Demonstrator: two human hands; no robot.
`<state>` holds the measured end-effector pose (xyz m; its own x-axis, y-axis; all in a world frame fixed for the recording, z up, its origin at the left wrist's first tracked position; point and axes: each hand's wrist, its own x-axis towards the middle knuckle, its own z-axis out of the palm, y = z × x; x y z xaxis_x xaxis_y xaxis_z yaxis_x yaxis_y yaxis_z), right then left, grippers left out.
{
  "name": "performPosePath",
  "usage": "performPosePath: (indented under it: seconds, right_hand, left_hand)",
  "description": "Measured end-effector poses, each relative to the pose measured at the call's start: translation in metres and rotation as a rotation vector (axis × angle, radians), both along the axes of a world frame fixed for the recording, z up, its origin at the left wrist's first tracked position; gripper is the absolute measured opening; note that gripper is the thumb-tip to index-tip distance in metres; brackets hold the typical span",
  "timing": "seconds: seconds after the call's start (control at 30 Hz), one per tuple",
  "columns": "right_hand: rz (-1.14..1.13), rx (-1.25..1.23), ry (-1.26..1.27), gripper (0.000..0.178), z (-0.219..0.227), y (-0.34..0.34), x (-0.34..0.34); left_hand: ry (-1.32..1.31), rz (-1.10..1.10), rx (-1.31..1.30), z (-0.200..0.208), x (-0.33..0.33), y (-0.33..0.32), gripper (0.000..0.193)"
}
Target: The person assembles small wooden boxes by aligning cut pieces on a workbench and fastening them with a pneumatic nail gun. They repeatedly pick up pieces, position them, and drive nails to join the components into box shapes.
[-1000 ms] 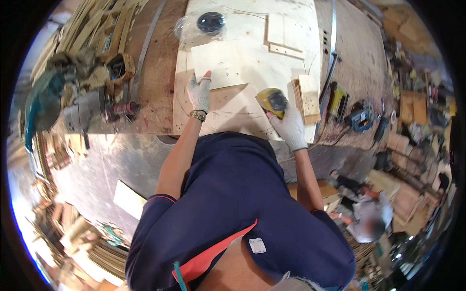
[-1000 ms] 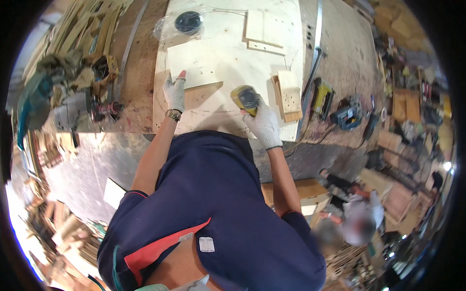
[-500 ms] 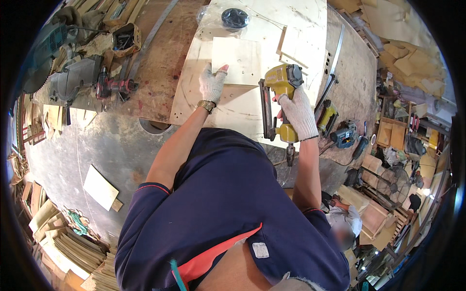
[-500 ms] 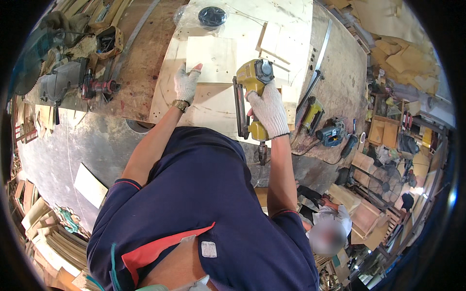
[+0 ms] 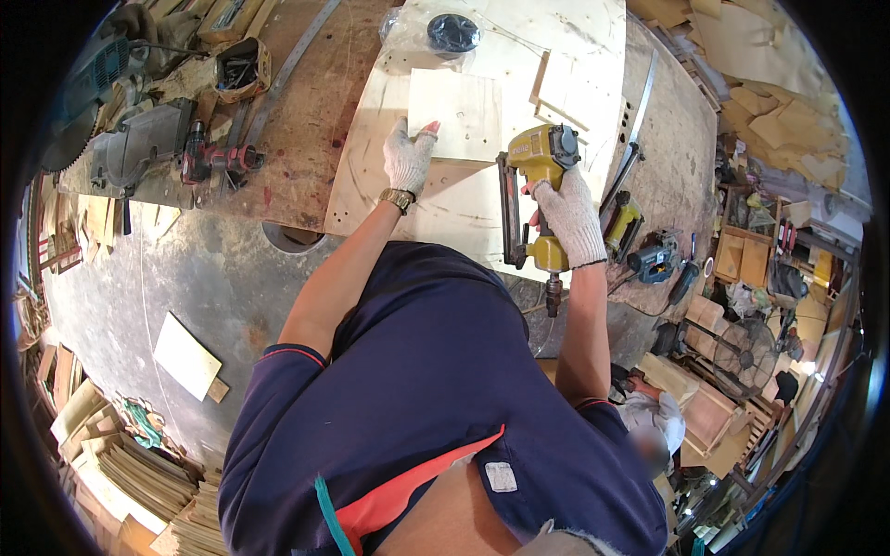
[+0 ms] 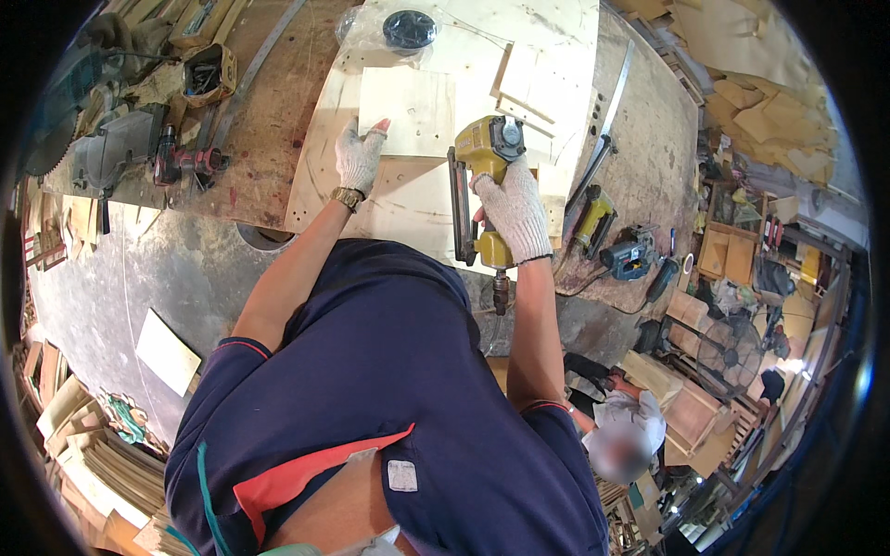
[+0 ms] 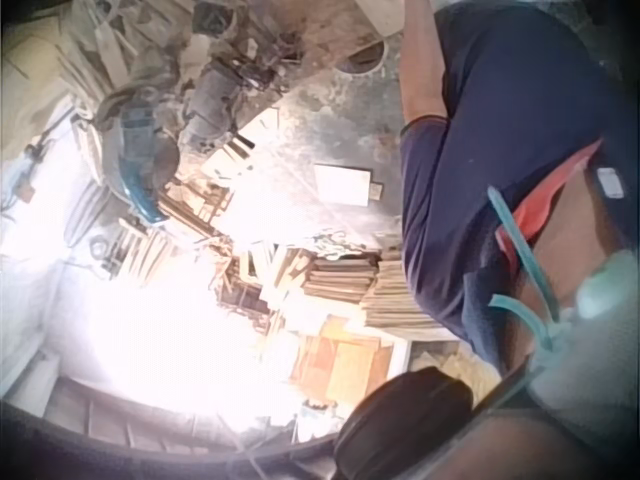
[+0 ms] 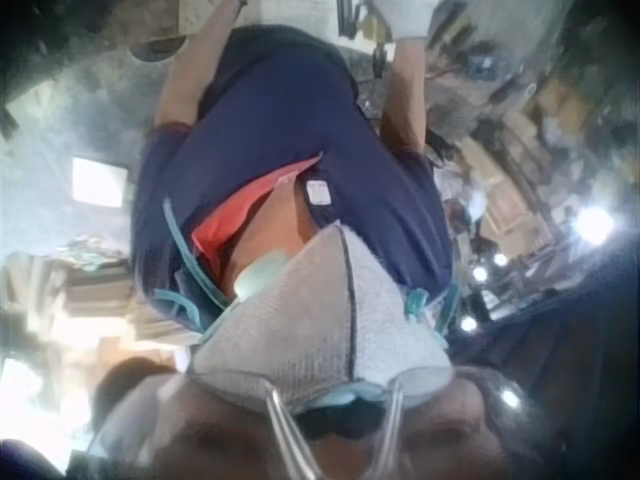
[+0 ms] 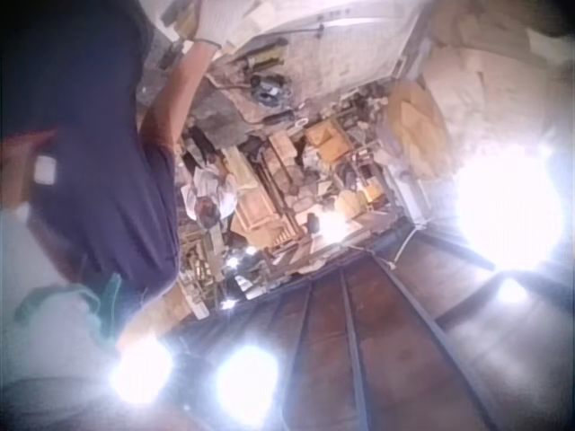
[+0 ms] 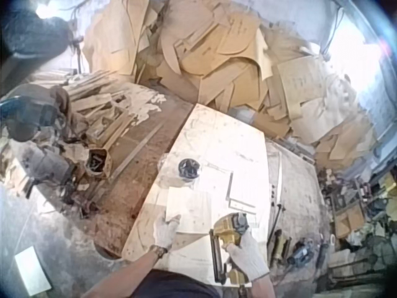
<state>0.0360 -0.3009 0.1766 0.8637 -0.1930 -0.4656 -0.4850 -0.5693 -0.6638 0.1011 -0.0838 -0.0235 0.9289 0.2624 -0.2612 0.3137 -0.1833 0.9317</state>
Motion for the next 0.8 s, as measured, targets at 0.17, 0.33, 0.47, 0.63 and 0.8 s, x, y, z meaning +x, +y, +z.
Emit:
performPosePath:
  seconds: [0.17,0.33,0.47,0.63,0.8]
  right_hand:
    - [-0.004,-0.049,0.056,0.03,0.004,0.004,-0.001]
    - [0.005,-0.042,-0.012,0.041,0.001,-0.002,-0.004]
    - [0.081,-0.333,-0.044,0.053,-0.017,-0.009,-0.013]
    - [0.08,-0.693,-0.002,0.085,-0.071,-0.007,-0.044]
    - [0.223,-0.674,0.127,0.106,-0.142,-0.016,-0.094]
  left_hand:
    - [-0.006,-0.005,0.016,-0.004,0.0,0.0,0.057]
    - [-0.03,0.003,-0.032,-0.004,0.001,0.0,0.055]
    - [0.001,-0.009,0.005,-0.005,0.001,0.0,0.055]
    - [-0.062,0.054,-0.103,-0.005,0.001,-0.003,0.053]
    - [-0.016,0.006,0.004,-0.003,0.0,-0.001,0.052]
